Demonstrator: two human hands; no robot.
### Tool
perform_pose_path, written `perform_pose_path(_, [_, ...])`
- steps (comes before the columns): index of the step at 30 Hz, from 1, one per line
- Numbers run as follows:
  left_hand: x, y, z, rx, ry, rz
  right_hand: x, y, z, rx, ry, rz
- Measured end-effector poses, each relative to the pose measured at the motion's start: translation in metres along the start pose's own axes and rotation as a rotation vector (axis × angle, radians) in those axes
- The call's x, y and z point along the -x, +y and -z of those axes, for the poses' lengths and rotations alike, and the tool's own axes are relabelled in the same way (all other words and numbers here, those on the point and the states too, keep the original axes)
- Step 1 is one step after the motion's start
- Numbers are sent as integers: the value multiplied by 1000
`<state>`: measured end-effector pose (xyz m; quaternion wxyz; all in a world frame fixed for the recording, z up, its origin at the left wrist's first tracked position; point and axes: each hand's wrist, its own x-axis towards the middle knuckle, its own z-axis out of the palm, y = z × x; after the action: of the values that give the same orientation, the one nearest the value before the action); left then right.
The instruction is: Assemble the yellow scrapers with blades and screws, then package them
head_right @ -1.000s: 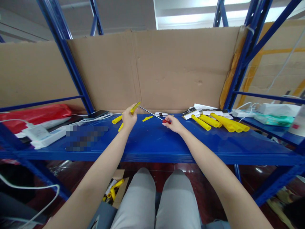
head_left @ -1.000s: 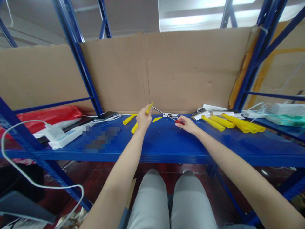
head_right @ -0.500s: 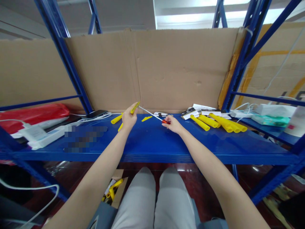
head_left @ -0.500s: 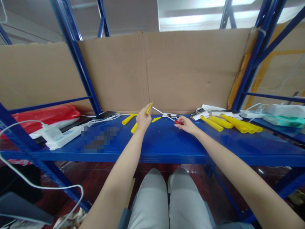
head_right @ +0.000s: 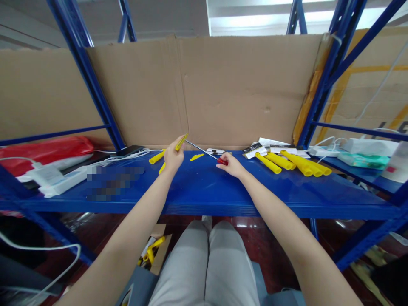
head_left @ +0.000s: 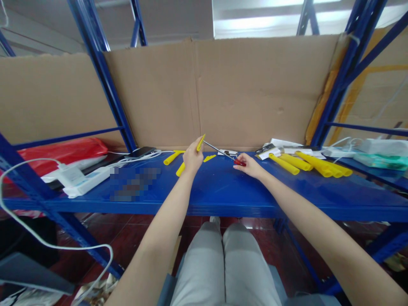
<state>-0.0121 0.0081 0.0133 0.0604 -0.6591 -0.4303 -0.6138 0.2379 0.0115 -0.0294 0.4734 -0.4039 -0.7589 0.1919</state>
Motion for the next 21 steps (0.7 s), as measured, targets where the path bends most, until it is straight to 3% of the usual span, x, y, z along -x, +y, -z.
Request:
perform_pose_path(6, [1, 2, 0, 2, -11, -5, 0, 1, 0, 31, 55, 11])
perform_pose_path(13, [0, 3, 0, -12, -10, -19, -1, 2, 3, -6, -54, -46])
perform_pose_path(21, [2, 3, 0, -46, -10, -46, -1, 7, 2, -29, 73, -18])
